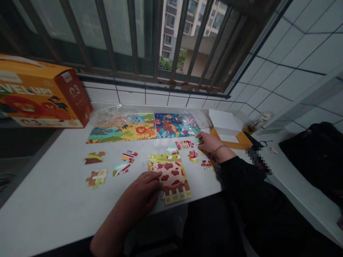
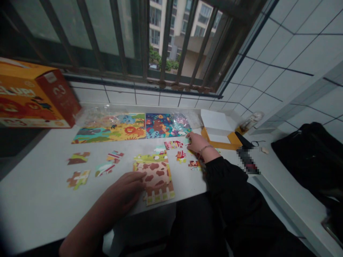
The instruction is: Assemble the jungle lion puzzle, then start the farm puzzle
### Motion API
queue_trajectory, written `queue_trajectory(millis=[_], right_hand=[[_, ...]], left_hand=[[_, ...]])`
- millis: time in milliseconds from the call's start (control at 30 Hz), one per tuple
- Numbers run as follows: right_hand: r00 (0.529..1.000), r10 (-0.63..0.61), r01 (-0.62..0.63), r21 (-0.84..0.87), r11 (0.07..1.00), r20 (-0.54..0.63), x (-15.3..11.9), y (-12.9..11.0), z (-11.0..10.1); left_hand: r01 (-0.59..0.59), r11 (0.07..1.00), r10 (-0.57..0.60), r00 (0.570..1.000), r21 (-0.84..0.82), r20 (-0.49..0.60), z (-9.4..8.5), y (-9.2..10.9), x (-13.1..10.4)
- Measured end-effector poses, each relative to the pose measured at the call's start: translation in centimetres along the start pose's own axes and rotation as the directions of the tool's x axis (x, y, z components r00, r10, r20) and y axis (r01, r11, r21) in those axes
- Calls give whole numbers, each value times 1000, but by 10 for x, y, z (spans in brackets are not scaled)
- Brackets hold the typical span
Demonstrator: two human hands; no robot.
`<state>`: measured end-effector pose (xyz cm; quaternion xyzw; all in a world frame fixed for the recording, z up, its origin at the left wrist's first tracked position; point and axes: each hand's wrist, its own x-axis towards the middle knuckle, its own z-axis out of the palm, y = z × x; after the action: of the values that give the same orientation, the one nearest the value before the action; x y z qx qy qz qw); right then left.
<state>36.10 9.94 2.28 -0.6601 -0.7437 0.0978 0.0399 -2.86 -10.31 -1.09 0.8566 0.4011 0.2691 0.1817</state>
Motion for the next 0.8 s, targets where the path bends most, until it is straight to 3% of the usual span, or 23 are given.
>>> queue_trajectory(millis=[167,433,800], right_hand=[[1000,-23,24,40,999,-15,-5,5,-1],[996,82,-80,49,996,-41,-10,10,0],[988,-4,15,72,997,-156,-29,4,-2]], left_hand=[[-7,1000,7,1000,-21,8,1,0,0],[-15,1000,15,1000,-6,20,3,-3,1],[-7,1000,6,1000,-30,-8,3,-1,2]])
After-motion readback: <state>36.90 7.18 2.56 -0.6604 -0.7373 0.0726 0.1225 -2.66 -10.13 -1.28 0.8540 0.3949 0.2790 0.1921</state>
